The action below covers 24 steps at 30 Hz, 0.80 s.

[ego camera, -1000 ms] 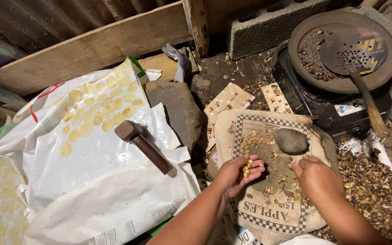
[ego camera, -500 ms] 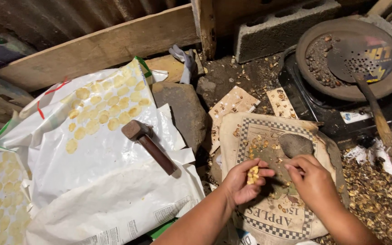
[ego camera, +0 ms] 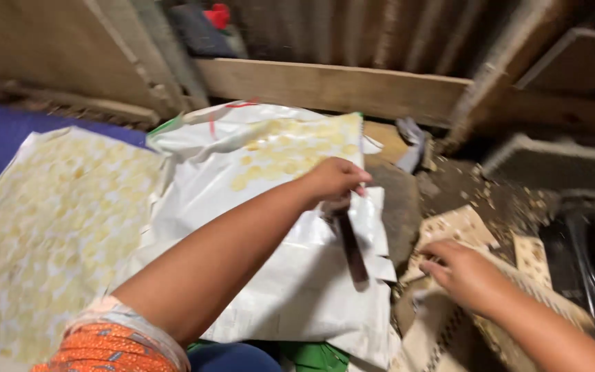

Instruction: Processing nuts by removing skins with a stone and pounding dough rounds with a mallet in a rustic food production area.

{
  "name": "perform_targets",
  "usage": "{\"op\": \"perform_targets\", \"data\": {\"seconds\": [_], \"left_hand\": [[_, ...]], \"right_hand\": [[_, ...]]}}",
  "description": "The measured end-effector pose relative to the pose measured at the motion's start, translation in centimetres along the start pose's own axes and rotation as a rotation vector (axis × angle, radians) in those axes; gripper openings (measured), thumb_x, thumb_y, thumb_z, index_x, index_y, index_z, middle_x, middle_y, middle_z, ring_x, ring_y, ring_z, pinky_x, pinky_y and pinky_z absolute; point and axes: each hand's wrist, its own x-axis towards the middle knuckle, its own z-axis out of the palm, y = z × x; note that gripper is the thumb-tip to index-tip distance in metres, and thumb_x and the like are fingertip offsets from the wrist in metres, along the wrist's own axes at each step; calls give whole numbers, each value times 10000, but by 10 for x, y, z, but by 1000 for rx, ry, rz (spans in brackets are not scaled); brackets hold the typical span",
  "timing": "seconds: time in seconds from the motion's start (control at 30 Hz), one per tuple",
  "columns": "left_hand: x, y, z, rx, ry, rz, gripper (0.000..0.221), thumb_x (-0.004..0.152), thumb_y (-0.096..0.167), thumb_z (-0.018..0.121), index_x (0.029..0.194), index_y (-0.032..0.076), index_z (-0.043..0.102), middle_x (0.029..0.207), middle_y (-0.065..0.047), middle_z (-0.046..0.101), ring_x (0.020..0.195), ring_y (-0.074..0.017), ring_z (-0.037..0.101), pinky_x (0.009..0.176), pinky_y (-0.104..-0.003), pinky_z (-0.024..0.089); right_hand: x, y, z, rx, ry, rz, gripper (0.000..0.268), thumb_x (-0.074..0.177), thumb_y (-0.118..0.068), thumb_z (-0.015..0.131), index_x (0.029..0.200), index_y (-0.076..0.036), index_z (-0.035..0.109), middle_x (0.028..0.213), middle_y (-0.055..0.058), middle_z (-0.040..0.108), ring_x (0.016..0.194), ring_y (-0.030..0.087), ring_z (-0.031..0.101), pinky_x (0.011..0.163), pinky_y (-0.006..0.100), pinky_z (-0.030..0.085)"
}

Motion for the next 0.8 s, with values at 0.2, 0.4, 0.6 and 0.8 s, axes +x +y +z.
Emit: {"op": "perform_targets", "data": {"seconds": [0.2,0.4,0.6,0.8], "left_hand": [[8,-213,-179,282,741,11,245,877,395,760,1007,202,834,777,-60,785,687,-182,753,610,-299,584],[-61,-139,-130,257,788,-4,236,875,141,664,1038,13,778,964,-90,799,882,-240,727,818,-338,546],[-34,-163,-144,699,910,565,34,824,106,742,792,97,744,851,-21,659,888,-245,599,846,-374,496],[-19,-149,-126,666,830,270,135,863,306,784,792,196,749,918,44,617,1008,-174,551,1038,-365,345]], "right_hand": [[124,-54,116,73,-191,249,697,871,-490,703,1433,-116,532,1234,178,735,1189,369,689,996,505,568],[144,-117,104,58,-117,507,499,936,-453,576,1330,-151,529,1175,161,729,1047,385,716,873,475,553],[130,-155,139,116,-18,469,556,964,-424,537,1374,-63,433,1094,202,752,950,386,754,816,459,566],[175,-234,48,291,0,484,320,1003,-308,565,1172,-38,593,722,178,706,559,279,694,526,395,508]]}}
